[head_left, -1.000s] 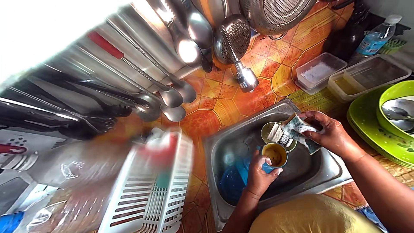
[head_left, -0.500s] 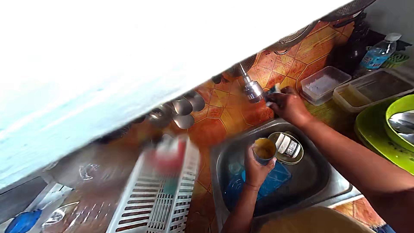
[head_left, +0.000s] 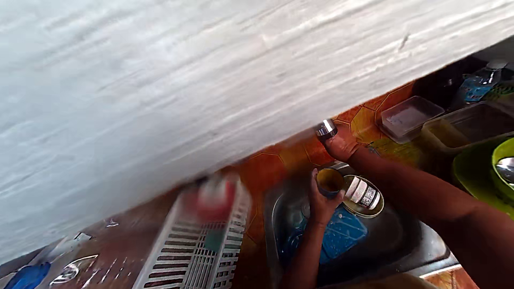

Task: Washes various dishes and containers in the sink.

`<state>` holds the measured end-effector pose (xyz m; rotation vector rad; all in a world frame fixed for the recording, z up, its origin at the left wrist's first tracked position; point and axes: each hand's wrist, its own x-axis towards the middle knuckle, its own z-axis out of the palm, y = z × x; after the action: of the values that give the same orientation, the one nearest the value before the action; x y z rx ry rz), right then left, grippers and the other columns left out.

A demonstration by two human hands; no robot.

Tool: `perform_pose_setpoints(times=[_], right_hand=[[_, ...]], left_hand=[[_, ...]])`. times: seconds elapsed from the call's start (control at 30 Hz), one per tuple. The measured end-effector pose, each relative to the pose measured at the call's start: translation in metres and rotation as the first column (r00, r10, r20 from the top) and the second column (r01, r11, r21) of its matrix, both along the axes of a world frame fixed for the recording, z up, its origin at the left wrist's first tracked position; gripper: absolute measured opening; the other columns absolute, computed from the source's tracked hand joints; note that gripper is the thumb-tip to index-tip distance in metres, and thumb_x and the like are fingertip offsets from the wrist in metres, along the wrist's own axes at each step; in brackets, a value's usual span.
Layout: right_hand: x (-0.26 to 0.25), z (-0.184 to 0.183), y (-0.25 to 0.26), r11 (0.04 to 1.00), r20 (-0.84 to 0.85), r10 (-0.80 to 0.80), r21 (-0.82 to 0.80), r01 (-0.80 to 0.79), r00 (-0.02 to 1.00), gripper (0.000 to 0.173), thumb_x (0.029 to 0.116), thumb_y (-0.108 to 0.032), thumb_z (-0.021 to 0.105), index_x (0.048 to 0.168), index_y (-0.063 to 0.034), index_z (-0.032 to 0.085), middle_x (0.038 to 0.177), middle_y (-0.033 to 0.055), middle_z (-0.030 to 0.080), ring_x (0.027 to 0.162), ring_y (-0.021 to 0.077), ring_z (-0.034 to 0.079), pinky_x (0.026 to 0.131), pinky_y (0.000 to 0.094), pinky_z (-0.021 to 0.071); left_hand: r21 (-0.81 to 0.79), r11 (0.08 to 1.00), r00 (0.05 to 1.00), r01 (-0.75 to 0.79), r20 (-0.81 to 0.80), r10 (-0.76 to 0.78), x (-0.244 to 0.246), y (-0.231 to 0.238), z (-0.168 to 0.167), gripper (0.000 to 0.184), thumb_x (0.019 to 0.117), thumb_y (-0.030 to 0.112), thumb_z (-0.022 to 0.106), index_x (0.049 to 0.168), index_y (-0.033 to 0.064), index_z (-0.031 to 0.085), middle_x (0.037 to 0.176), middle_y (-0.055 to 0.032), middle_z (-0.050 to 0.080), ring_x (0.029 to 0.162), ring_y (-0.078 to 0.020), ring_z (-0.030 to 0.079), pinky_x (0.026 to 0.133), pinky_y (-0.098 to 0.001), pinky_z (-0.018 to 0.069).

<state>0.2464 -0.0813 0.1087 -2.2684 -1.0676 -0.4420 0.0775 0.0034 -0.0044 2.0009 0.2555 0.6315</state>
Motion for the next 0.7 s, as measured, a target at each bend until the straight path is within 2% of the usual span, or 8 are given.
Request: perform_pose_setpoints(times=[0.07, 0.17, 0.23, 0.3, 0.43, 0.5, 0.6, 0.7], right_hand=[[0.006, -0.004, -0.004, 0.996, 0.13, 0.088, 0.004, -0.089, 0.988, 0.015, 0.0938, -0.009, 0.067, 0.105, 0.0, 0.073, 0.104, 0.0264, 0.069, 0.09, 0.0446, 0.07, 0.076, 0.058, 0.0567], [0.009, 0.005, -0.012, 0.988, 0.138, 0.152, -0.037, -0.149, 0.979, 0.015, 0.0917, -0.007, 0.07, 0.104, 0.0018, 0.073, 0.103, 0.0256, 0.069, 0.091, 0.0432, 0.07, 0.077, 0.0565, 0.057], [0.011, 0.003, -0.015, 0.982, 0.171, 0.19, -0.044, -0.185, 0.967, 0.014, 0.0883, -0.004, 0.071, 0.101, 0.0016, 0.073, 0.101, 0.0242, 0.07, 0.09, 0.0415, 0.07, 0.076, 0.0555, 0.0569], [0.016, 0.001, -0.014, 0.977, 0.202, 0.211, -0.063, -0.203, 0.956, 0.013, 0.0886, -0.006, 0.071, 0.1, -0.0003, 0.073, 0.1, 0.023, 0.07, 0.088, 0.0402, 0.07, 0.073, 0.0552, 0.0571], [0.016, 0.008, -0.013, 0.969, 0.133, 0.194, -0.18, -0.169, 0.972, 0.015, 0.0935, -0.008, 0.067, 0.105, -0.0005, 0.073, 0.107, 0.0235, 0.069, 0.094, 0.0409, 0.069, 0.079, 0.0551, 0.0563], [0.015, 0.013, -0.012, 0.971, 0.058, 0.16, -0.188, -0.147, 0.985, 0.021, 0.0971, -0.016, 0.067, 0.11, -0.0008, 0.072, 0.112, 0.0239, 0.068, 0.097, 0.0416, 0.069, 0.082, 0.0562, 0.0554], [0.011, 0.02, -0.008, 0.978, -0.036, 0.126, -0.16, -0.13, 0.991, 0.033, 0.0981, -0.032, 0.068, 0.114, -0.0037, 0.072, 0.114, 0.022, 0.07, 0.104, 0.0407, 0.068, 0.087, 0.0586, 0.0534], [0.007, 0.024, -0.003, 0.977, -0.068, 0.092, -0.188, -0.103, 0.993, 0.029, 0.0986, -0.028, 0.066, 0.11, -0.0025, 0.073, 0.111, 0.0227, 0.071, 0.108, 0.0412, 0.067, 0.09, 0.0599, 0.0514]], left_hand=[[0.007, 1.0, 0.999, 0.029, 0.029, -0.029, 0.008, -0.002, 0.0, 0.109, 0.0671, 0.038, 0.09, 0.149, -0.0115, 0.038, 0.151, -0.0295, 0.044, 0.14, -0.0284, 0.046, 0.117, -0.0361, 0.0386], [0.023, 0.998, 0.996, 0.051, 0.067, -0.053, 0.018, -0.003, 0.002, 0.107, 0.065, 0.039, 0.09, 0.146, -0.0115, 0.042, 0.148, -0.0296, 0.047, 0.138, -0.0287, 0.047, 0.115, -0.0362, 0.0397], [0.0, 0.998, 0.995, 0.064, 0.071, -0.064, 0.021, -0.003, 0.003, 0.107, 0.0646, 0.039, 0.09, 0.145, -0.0114, 0.042, 0.147, -0.0293, 0.047, 0.138, -0.0279, 0.047, 0.115, -0.0356, 0.0396], [-0.028, 0.997, 0.995, 0.075, 0.073, -0.073, 0.025, -0.003, 0.002, 0.107, 0.0644, 0.036, 0.091, 0.146, -0.0111, 0.041, 0.148, -0.0289, 0.046, 0.138, -0.0273, 0.047, 0.116, -0.0351, 0.0391], [-0.051, 0.994, 0.994, 0.099, 0.062, -0.096, 0.032, -0.006, -0.003, 0.106, 0.0648, 0.031, 0.092, 0.147, -0.0106, 0.04, 0.149, -0.0283, 0.045, 0.138, -0.026, 0.048, 0.115, -0.0334, 0.0403], [-0.073, 0.992, 0.993, 0.106, 0.063, -0.102, 0.032, -0.011, -0.005, 0.107, 0.0643, 0.032, 0.092, 0.147, -0.0113, 0.04, 0.149, -0.0284, 0.046, 0.139, -0.026, 0.048, 0.116, -0.0336, 0.0398], [-0.151, 0.979, 0.99, 0.137, 0.055, -0.13, 0.025, -0.02, -0.009, 0.108, 0.0648, 0.038, 0.092, 0.146, -0.0118, 0.04, 0.148, -0.0277, 0.047, 0.138, -0.0242, 0.048, 0.116, -0.0329, 0.0401], [-0.153, 0.973, 0.985, 0.172, 0.032, -0.169, 0.014, -0.026, -0.016, 0.108, 0.0642, 0.042, 0.091, 0.144, -0.0129, 0.044, 0.146, -0.0277, 0.05, 0.137, -0.0252, 0.05, 0.115, -0.0343, 0.0411]])
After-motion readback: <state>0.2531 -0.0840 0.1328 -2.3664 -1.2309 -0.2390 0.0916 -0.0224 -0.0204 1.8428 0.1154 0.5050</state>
